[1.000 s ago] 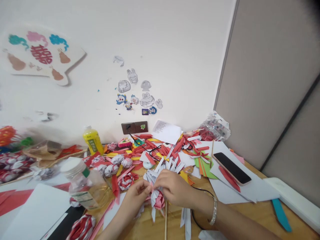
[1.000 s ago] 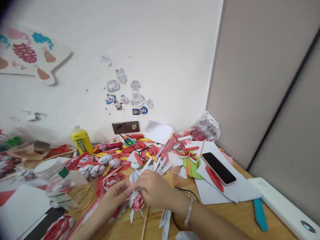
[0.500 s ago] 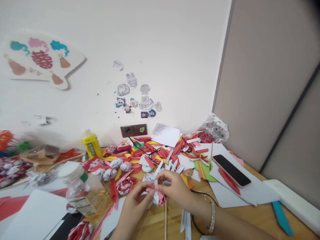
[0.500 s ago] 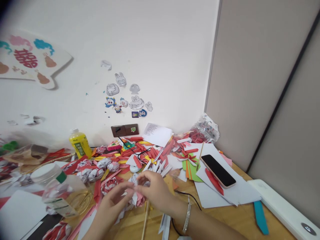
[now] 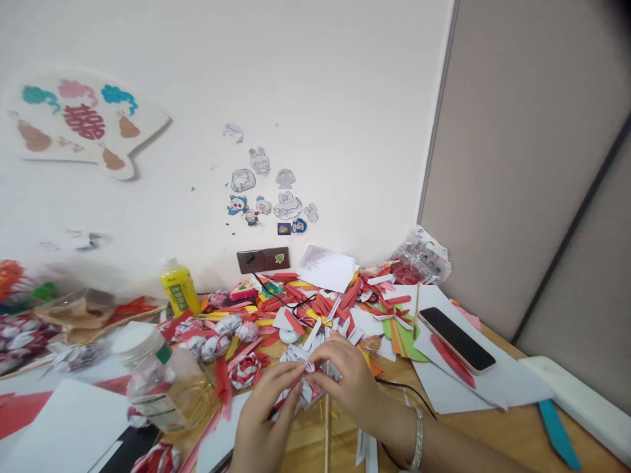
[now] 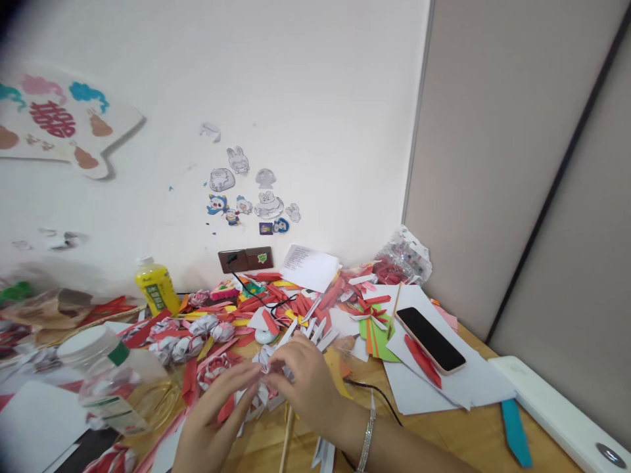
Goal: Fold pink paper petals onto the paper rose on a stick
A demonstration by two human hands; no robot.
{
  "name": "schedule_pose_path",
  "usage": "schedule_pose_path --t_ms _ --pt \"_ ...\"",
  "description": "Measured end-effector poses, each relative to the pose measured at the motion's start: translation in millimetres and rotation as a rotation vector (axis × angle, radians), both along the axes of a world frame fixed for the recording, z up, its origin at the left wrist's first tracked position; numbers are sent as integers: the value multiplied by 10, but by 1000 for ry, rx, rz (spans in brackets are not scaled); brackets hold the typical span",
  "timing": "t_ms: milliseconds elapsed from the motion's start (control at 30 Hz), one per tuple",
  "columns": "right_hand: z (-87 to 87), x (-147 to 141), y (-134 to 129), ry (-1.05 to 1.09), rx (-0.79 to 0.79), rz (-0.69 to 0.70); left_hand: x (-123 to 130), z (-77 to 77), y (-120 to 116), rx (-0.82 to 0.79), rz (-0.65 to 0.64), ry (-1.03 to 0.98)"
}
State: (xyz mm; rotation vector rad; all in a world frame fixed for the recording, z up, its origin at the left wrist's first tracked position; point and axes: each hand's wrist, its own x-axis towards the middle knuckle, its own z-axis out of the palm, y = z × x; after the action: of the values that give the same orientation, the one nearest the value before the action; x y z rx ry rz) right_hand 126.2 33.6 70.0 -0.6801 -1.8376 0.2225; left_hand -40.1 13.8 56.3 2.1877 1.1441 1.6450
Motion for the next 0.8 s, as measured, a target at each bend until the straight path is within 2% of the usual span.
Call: schedule_pose_path --t_ms 200,433,600,700,800 --pt "13 18 5 -30 110 3 -26 26 -28 169 -23 97" --pt "27 37 54 -38 153 64 -25 45 -74 324 9 250" --pt "58 47 35 -98 119 83 9 76 -113 181 52 185" --pt "80 50 15 -142 104 86 38 116 -110 59 33 103" --pt "88 51 7 -166 90 80 58 135 -92 1 19 39"
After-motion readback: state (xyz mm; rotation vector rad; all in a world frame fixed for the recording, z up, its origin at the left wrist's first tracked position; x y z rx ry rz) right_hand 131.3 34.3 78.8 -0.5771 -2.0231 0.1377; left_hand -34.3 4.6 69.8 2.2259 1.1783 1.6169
